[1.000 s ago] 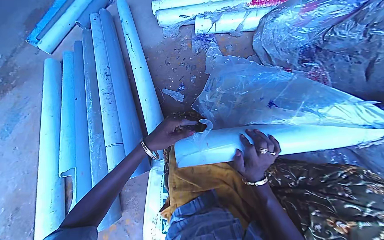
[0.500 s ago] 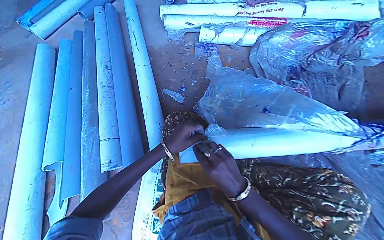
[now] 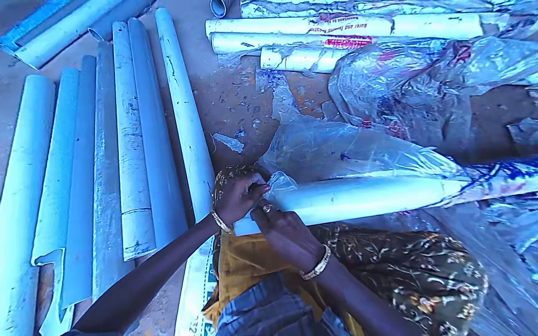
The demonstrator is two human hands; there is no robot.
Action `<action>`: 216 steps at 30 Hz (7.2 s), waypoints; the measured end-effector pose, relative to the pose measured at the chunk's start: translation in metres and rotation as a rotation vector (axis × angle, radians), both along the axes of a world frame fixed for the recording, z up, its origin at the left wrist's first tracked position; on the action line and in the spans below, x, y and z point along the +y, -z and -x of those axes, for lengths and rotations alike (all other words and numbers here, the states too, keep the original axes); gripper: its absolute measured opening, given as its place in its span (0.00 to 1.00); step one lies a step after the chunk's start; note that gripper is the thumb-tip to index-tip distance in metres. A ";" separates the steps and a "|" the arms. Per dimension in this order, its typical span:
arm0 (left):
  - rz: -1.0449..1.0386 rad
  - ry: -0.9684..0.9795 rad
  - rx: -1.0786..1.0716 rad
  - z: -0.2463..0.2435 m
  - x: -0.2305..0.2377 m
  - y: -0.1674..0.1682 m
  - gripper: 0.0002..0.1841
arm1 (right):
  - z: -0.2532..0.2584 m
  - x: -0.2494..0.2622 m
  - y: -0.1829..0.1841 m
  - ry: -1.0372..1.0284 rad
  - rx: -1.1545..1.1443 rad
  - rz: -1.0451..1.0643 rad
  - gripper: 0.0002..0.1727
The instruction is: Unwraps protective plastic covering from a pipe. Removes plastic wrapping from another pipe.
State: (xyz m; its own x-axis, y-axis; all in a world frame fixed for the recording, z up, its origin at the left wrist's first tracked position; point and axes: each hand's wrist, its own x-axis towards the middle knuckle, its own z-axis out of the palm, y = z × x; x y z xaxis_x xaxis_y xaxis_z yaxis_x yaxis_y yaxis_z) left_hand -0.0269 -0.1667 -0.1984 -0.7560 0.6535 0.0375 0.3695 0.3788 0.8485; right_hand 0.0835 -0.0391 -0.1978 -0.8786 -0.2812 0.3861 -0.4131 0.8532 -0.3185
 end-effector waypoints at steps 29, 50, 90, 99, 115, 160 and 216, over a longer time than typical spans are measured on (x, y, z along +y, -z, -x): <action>-0.115 0.321 0.263 -0.007 -0.016 0.011 0.09 | -0.030 0.032 0.032 0.048 0.179 0.388 0.14; -0.104 -0.263 0.285 -0.023 -0.004 0.024 0.07 | -0.021 0.047 -0.029 -0.182 -0.537 -0.263 0.12; 0.175 0.136 0.104 0.039 -0.011 0.014 0.04 | -0.035 -0.031 0.035 0.121 0.217 0.112 0.08; 0.129 0.129 0.167 0.024 -0.012 0.011 0.06 | -0.075 0.000 0.058 -0.036 0.188 0.229 0.09; -0.517 -0.172 -0.070 -0.030 -0.009 -0.063 0.24 | -0.069 -0.004 0.030 0.189 -0.355 0.693 0.19; 0.746 0.614 0.806 -0.105 0.419 -0.010 0.33 | -0.069 0.357 0.111 1.153 0.257 2.288 0.40; 0.855 0.290 -0.012 -0.006 0.276 -0.020 0.39 | -0.051 0.181 0.045 0.651 0.309 0.627 0.13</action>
